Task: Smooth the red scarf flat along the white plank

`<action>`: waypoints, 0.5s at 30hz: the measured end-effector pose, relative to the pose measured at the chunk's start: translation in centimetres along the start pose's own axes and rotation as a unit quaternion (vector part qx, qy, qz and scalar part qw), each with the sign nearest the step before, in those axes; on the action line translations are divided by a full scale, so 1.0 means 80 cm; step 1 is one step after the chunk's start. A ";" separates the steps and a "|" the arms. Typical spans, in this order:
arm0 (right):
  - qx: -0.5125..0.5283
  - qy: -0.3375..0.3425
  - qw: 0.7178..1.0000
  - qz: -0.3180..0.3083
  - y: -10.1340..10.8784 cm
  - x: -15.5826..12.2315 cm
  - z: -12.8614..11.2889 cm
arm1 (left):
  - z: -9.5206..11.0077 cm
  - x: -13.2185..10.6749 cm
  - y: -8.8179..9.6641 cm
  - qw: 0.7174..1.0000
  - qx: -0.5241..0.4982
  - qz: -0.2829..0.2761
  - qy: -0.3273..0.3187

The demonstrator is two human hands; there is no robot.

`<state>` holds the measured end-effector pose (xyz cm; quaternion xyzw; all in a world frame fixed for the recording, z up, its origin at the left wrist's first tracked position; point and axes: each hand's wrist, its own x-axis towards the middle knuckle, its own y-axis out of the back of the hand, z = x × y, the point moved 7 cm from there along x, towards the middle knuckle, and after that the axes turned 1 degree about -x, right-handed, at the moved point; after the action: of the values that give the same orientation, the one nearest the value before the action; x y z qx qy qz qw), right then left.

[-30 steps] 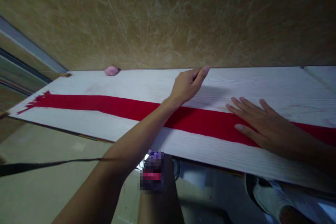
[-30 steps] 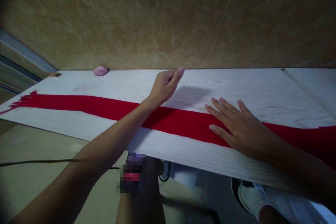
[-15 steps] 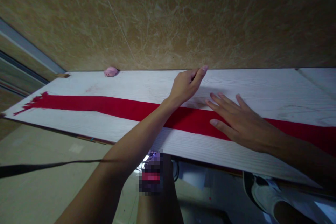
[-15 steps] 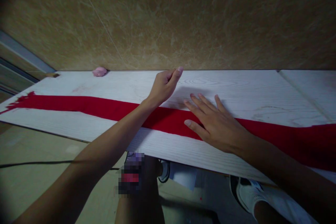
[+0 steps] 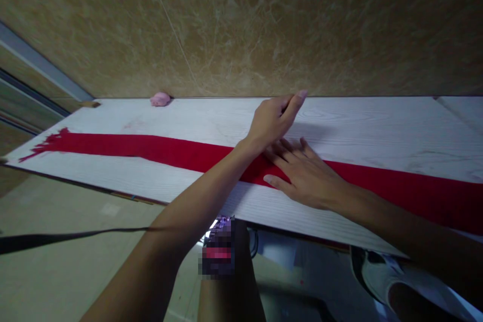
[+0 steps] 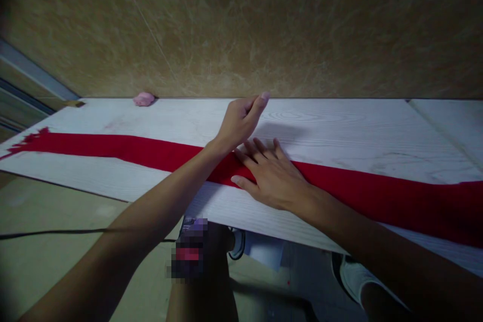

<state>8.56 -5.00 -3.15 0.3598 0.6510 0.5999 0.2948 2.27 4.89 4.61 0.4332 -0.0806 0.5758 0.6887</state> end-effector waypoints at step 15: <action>0.003 0.032 0.999 0.041 0.005 -0.079 0.062 | -0.001 0.000 0.001 1.000 0.012 -0.002 -0.004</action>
<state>16.26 -7.38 -3.61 0.3677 0.6464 0.6211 0.2474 2.15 4.93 4.60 0.4434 -0.0758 0.5740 0.6842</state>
